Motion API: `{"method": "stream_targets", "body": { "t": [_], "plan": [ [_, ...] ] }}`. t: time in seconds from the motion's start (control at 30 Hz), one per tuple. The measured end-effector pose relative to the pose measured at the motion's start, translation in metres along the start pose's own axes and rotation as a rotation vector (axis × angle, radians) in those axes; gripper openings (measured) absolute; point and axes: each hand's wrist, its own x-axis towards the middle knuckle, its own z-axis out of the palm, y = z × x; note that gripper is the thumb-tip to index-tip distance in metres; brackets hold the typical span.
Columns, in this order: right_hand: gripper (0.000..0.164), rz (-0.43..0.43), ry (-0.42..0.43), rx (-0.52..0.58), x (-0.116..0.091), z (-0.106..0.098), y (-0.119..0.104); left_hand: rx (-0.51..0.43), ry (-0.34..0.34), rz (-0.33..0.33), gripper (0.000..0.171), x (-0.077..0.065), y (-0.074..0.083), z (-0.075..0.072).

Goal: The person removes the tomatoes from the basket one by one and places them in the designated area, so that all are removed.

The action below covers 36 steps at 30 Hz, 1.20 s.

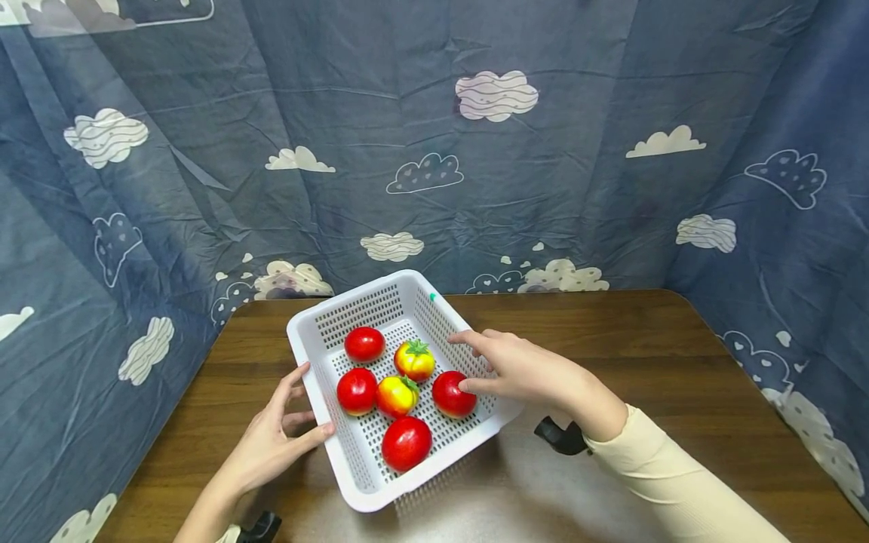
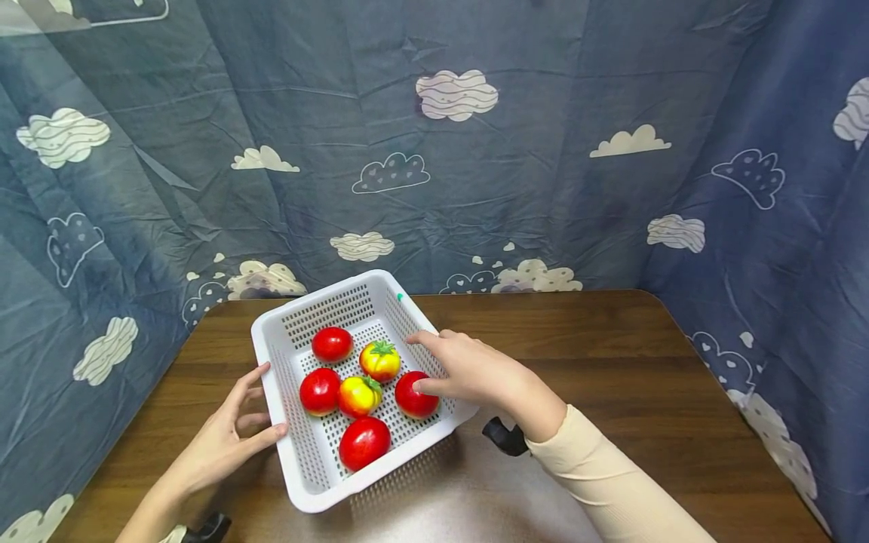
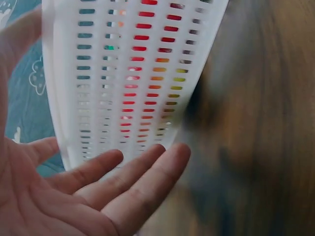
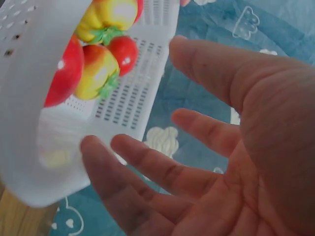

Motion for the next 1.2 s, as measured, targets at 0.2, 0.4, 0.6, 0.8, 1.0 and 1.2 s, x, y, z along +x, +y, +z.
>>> {"method": "stream_targets", "body": {
  "t": [0.2,0.4,0.6,0.8,1.0,1.2],
  "plan": [
    [0.065,0.066,-0.133,0.008,0.013,0.006,-0.009,-0.110,-0.037,0.028,0.104,0.002,-0.010,0.003],
    [0.059,0.140,-0.242,0.012,0.025,0.015,-0.018,-0.132,-0.023,0.053,0.104,-0.001,-0.015,0.004],
    [0.059,0.157,-0.291,-0.048,0.034,0.022,-0.022,-0.163,-0.025,0.071,0.103,-0.003,-0.017,0.008],
    [0.059,0.161,-0.290,-0.094,0.041,0.027,-0.020,-0.200,-0.035,0.083,0.103,-0.003,-0.019,0.011],
    [0.061,0.145,-0.299,-0.100,0.049,0.033,-0.014,-0.238,-0.041,0.087,0.103,-0.003,-0.023,0.013],
    [0.058,0.134,-0.330,-0.060,0.057,0.032,-0.012,-0.255,-0.044,0.092,0.103,-0.002,-0.024,0.014]
  ]
}}
